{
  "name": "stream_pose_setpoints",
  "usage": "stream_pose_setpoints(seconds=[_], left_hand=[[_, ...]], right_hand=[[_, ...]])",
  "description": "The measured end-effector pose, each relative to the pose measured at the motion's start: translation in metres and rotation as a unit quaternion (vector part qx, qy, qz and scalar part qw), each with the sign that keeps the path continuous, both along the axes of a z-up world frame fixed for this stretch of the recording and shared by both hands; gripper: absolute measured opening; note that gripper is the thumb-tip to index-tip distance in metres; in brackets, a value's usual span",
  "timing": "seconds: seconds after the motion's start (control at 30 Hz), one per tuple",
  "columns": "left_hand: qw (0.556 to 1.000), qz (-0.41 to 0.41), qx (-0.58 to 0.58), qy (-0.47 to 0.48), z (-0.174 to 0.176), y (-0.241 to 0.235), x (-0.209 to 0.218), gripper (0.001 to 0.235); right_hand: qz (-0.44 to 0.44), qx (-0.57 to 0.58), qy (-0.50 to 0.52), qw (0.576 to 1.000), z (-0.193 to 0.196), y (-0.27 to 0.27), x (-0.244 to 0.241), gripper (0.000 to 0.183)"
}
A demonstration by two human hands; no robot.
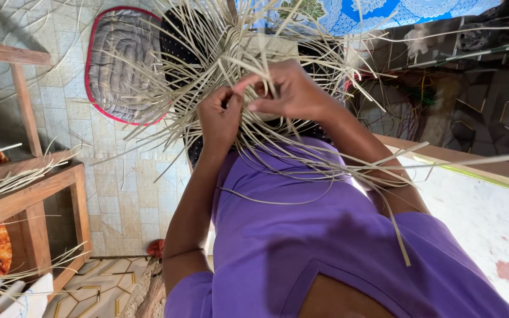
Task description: The person weaves dried plant fibers into a basket base, interlacing strands by hand to form a tight pattern. They repeatedly adjust and tighten the weave while holding the basket between their legs.
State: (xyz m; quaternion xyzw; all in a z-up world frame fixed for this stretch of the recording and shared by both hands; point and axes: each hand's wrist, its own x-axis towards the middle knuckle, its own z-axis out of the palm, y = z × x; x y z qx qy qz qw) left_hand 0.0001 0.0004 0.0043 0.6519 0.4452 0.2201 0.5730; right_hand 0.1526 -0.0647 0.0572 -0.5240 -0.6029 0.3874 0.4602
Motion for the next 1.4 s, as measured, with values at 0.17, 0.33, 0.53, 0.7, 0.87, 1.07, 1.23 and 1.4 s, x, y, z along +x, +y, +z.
stream_pose_setpoints(seconds=[0.17, 0.33, 0.53, 0.7, 0.87, 1.07, 1.23, 1.4], left_hand=[[0.998, -0.019, 0.04, -0.045, 0.009, 0.003, 0.0, 0.011], [0.999, -0.017, 0.012, -0.036, 0.003, 0.003, -0.002, 0.01], [0.997, 0.016, 0.018, -0.07, -0.009, 0.005, 0.002, 0.021], [0.989, 0.014, -0.045, -0.141, 0.004, 0.009, 0.0, 0.021], [0.992, 0.017, -0.034, -0.118, 0.001, 0.007, 0.0, 0.02], [0.994, 0.019, -0.037, -0.103, -0.009, 0.009, -0.001, 0.019], [0.992, 0.014, -0.057, -0.113, -0.026, 0.012, 0.0, 0.021], [0.989, 0.002, -0.056, -0.134, -0.001, 0.013, 0.002, 0.033]], right_hand=[[-0.065, -0.028, -0.24, 0.968, -0.017, 0.006, -0.006, 0.014], [-0.079, 0.076, -0.287, 0.952, -0.03, 0.01, -0.006, 0.014], [-0.137, 0.128, -0.384, 0.904, -0.028, 0.014, -0.012, 0.015], [-0.141, 0.021, -0.22, 0.965, -0.021, 0.005, -0.014, 0.015], [-0.094, 0.001, -0.122, 0.988, 0.005, -0.003, -0.015, 0.009], [-0.033, 0.043, 0.168, 0.984, 0.1, -0.052, 0.017, 0.013], [0.215, 0.177, 0.459, 0.843, 0.091, -0.066, 0.054, 0.009], [-0.01, 0.093, 0.299, 0.95, -0.006, -0.02, -0.005, 0.029]])
